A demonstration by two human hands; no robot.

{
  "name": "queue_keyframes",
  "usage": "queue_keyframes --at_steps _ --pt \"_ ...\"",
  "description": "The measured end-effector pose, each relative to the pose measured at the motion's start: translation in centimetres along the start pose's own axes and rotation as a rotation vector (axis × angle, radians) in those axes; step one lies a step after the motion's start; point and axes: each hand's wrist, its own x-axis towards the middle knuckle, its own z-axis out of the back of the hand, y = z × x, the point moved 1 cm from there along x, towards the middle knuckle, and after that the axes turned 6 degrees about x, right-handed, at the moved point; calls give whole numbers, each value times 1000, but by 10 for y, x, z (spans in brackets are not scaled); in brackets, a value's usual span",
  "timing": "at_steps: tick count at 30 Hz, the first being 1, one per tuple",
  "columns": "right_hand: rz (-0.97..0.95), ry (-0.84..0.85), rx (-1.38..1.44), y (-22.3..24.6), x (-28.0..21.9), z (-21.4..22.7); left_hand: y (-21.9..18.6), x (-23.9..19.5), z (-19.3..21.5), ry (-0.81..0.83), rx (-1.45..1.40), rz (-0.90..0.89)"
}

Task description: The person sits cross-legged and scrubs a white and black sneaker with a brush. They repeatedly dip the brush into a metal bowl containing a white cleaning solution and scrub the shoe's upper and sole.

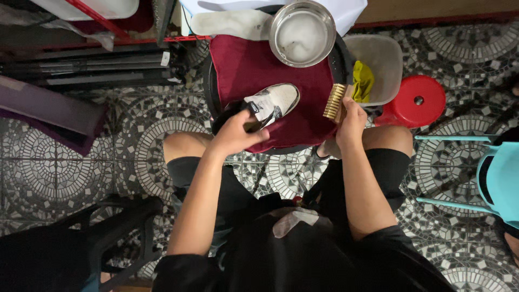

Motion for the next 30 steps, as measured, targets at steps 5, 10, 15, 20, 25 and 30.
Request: queue_keyframes --at_steps 5,10,15,20,25,30 --pt "-24 14 32 -19 21 15 59 -3 -5 28 1032 -33" --pt "-26 14 0 -30 31 22 118 3 -12 -252 1154 -208" --pt "-12 0 10 -2 13 7 82 -7 7 -409 1120 -236" --pt "-42 -63 91 18 -7 -1 36 -29 30 -289 850 -37" --pt "-27 -62 79 18 -7 -8 49 -21 29 -324 506 59" --pt "-42 -19 44 12 -2 -2 130 3 12 -305 72 166"
